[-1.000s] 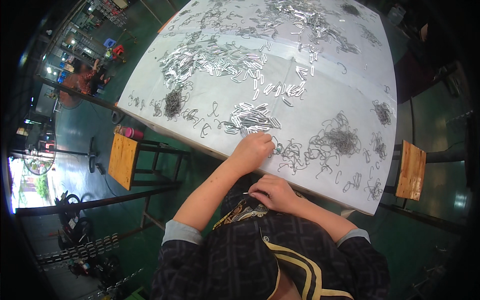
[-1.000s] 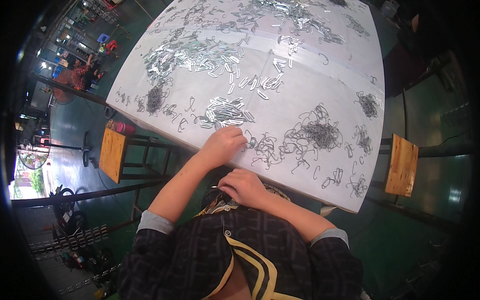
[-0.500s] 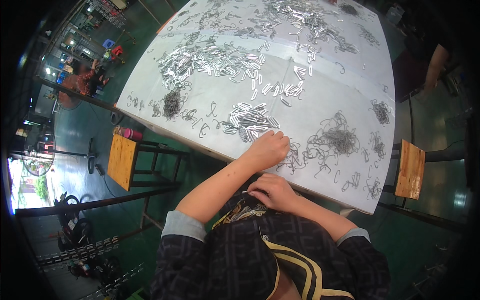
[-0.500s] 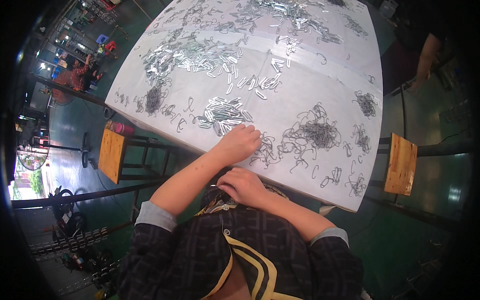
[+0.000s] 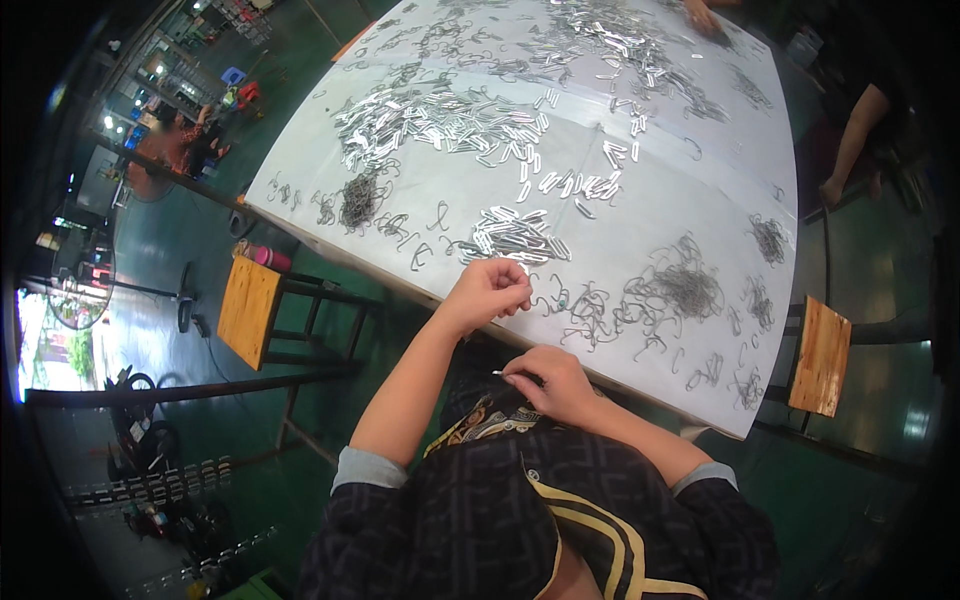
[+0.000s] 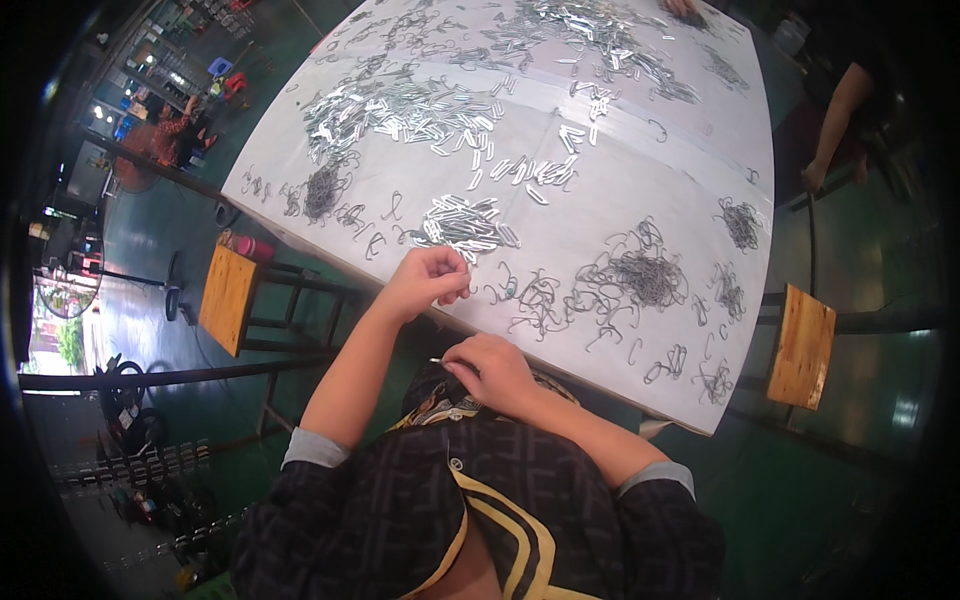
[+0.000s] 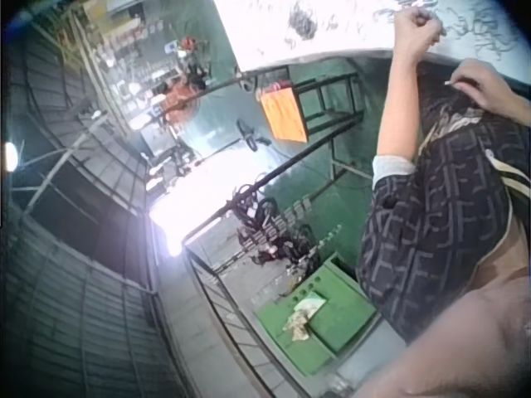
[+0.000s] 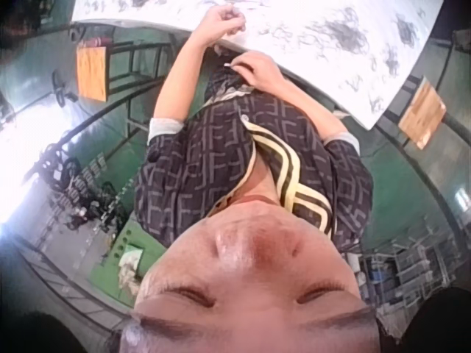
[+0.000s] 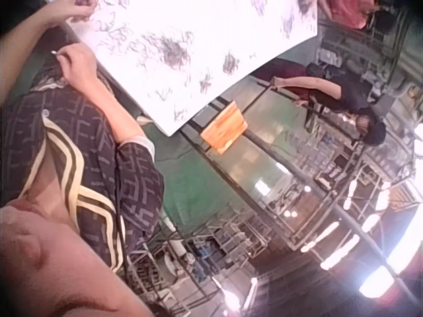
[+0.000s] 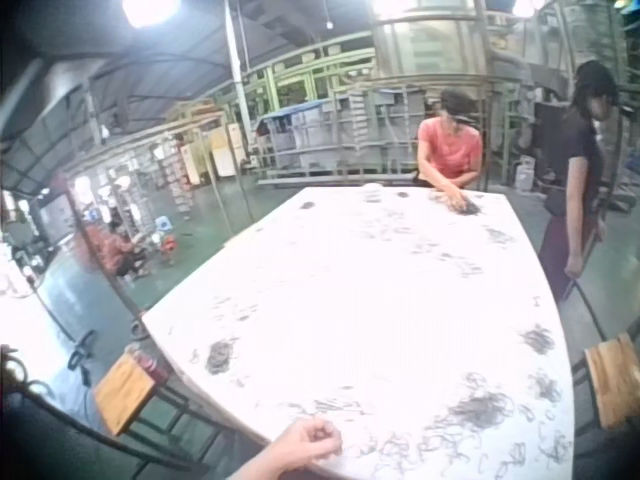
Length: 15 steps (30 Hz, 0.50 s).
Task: The person repeatedly picks up small metal hooks and flat metal pieces from a table, connects them by hand, and places the assembled units onto a hanging rack to the left. The process is repetitive and involves handling individual components one at a time.
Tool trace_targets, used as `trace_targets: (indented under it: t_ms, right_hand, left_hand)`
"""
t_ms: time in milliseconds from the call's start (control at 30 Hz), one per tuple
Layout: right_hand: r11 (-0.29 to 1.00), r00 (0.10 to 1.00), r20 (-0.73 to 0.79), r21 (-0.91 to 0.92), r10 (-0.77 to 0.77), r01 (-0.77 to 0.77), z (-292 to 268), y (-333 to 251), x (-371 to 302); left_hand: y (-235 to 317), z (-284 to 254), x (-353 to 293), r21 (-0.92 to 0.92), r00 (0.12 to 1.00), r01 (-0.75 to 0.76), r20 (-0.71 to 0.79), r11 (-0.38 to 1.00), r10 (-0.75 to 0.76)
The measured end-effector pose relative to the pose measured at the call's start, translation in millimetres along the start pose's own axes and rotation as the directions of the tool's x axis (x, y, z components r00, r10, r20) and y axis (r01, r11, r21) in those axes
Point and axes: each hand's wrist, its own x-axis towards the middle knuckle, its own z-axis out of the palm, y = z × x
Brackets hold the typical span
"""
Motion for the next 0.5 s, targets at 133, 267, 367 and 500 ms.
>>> trace_targets:
  t_ms: [133,267,367,500]
  right_hand:
    - [0.998,0.994,-0.103,0.048,0.04,-0.035,1,1,3]
    - [0.995,0.982,-0.173,0.076,0.075,-0.063,3,1,4]
    - [0.994,0.978,-0.19,0.085,0.081,-0.065,7,1,7]
    - [0.991,0.981,-0.158,0.092,0.113,-0.1,10,-5,9]
  left_hand:
    - [-9,-7,-47,-0.2,0.995,-0.093,-0.063,0.975,0.082]
    - [-16,5,-90,-0.167,0.97,-0.211,-0.159,0.963,0.184]
    - [-30,13,-105,-0.106,0.953,-0.23,-0.227,0.967,0.202]
    - [-43,20,-106,-0.033,0.921,-0.287,-0.283,0.957,0.267]
